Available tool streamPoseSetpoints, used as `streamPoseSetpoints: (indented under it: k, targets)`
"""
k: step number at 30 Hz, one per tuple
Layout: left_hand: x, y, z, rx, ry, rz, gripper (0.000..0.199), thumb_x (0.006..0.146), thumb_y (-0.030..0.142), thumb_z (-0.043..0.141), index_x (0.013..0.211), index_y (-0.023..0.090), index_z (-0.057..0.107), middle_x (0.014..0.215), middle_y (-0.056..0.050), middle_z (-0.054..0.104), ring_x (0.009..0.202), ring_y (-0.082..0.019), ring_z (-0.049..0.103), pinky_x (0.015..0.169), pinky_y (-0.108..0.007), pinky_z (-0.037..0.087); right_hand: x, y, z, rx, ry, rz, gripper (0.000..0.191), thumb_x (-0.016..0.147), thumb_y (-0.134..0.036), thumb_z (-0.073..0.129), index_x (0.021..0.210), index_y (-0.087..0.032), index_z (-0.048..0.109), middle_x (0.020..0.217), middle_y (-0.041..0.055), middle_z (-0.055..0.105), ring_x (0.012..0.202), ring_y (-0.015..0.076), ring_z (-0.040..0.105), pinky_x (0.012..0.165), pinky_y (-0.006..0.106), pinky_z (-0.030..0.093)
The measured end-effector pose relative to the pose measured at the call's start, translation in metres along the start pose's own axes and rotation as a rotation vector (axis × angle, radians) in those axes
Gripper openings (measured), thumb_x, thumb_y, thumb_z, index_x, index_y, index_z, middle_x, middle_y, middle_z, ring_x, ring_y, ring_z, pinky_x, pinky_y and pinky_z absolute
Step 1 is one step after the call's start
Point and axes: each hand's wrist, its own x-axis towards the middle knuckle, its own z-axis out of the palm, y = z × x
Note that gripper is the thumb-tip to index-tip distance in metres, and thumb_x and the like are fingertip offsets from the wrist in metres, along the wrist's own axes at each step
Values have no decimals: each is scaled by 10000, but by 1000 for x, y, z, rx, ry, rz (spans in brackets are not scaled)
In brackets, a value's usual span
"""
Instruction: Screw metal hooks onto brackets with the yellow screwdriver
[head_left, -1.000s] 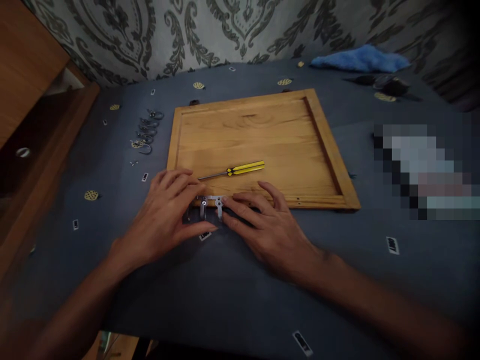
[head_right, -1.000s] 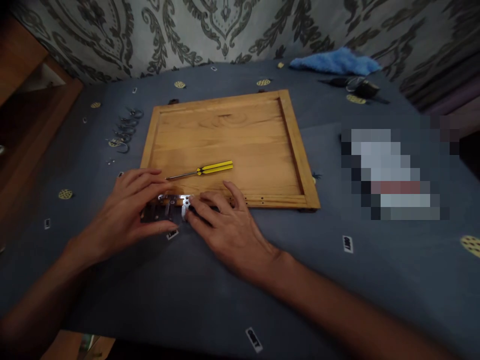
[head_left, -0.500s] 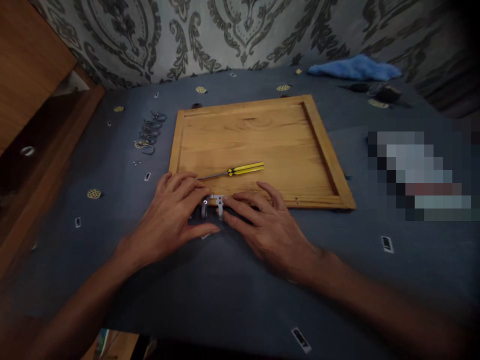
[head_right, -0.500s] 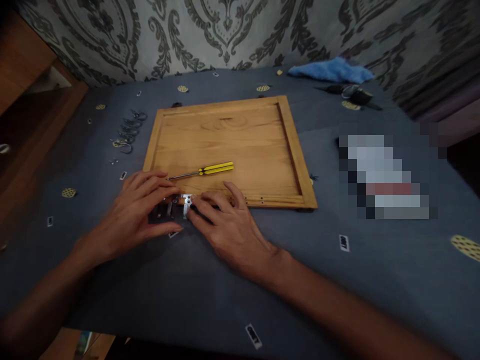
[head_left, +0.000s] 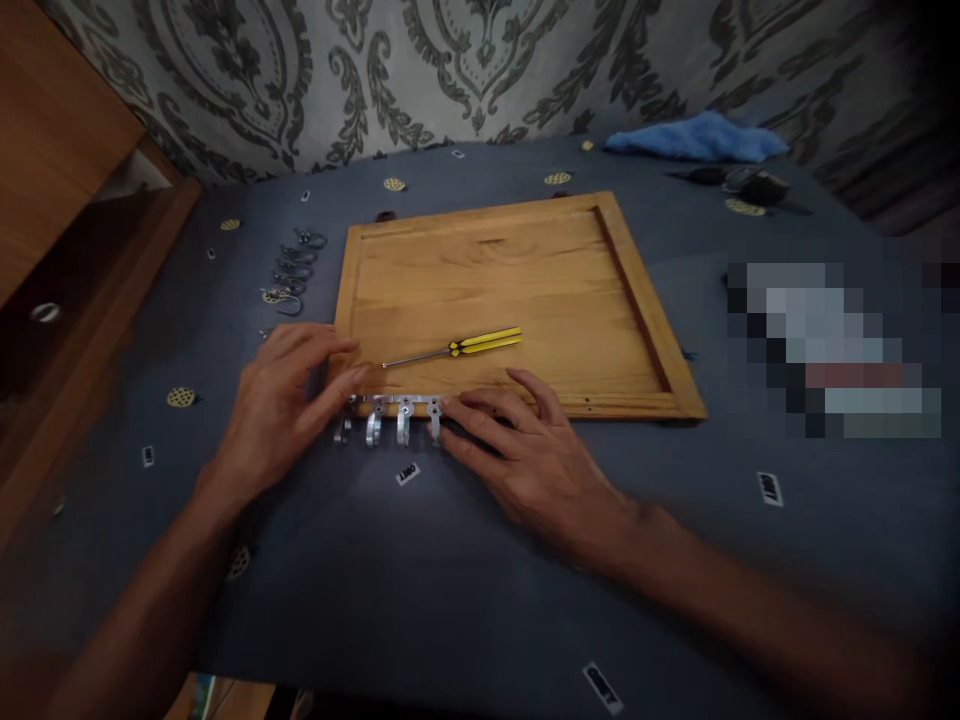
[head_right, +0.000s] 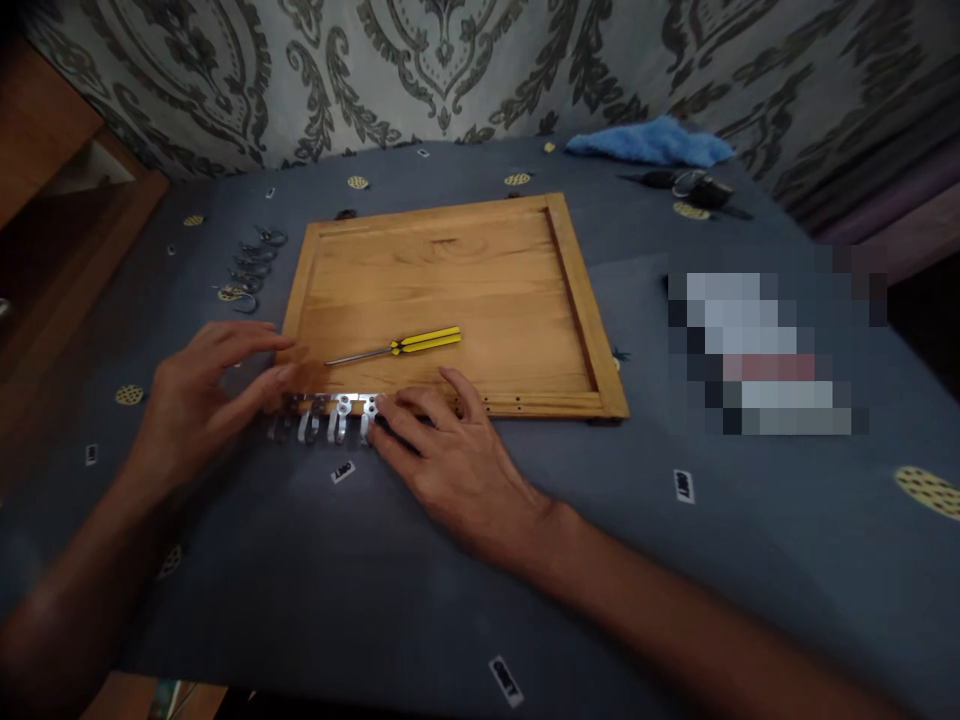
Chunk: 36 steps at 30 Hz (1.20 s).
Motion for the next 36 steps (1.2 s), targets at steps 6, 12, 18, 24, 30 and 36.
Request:
streamPoseSetpoints:
  k: [6,12,18,24,30,36]
  targets:
    - [1,-7,6,-32,-29,-31,228,1023,456,663,1092,267,772,1079,-46,791,1079,-278,723,951,-455,593,0,0,1,51,-2,2,220,1014,-119,680,1200,-184,778,1264,80,792,1175,257,656,1164,562,427]
    - [0,-2,9,-47,-86,45,193,1024,421,692,1110,262,759,1096,-50,787,1168,-301,698,1003,-479,571,-1,1,1,49,10,-3,234,1073,-132,586,1201,-173,777,1262,74,797,1169,248,659,1157,546,449]
    - [0,1,9,-45,-127,54,206,1036,441,672,1142,285,755,1122,-50,785,1211,-309,680,1033,-498,572,0,0,-1,52,-1,10,242,1094,-142,559,1215,-183,764,1281,61,792,1188,239,657,1163,537,450]
    - [-1,4,9,-48,-128,59,216,1042,461,661,1151,294,745,1123,-47,782,1224,-310,673,1041,-503,576,1,-1,-3,38,-25,-5,269,1082,-115,549,1212,-187,773,1291,77,786,1175,245,672,1145,549,482]
    - [-2,4,8,-65,-120,65,192,1034,416,684,1162,292,756,1140,-52,775,1234,-316,666,1065,-513,559,1,-1,-4,40,-16,0,268,1094,-116,527,1205,-176,765,1276,76,793,1176,246,678,1155,539,482]
    - [-1,3,8,-58,-123,70,201,1034,425,684,1159,284,754,1130,-55,778,1222,-317,670,1052,-517,557,2,-2,-5,34,-39,-1,244,1090,-126,559,1212,-184,761,1295,79,787,1180,253,688,1130,565,521]
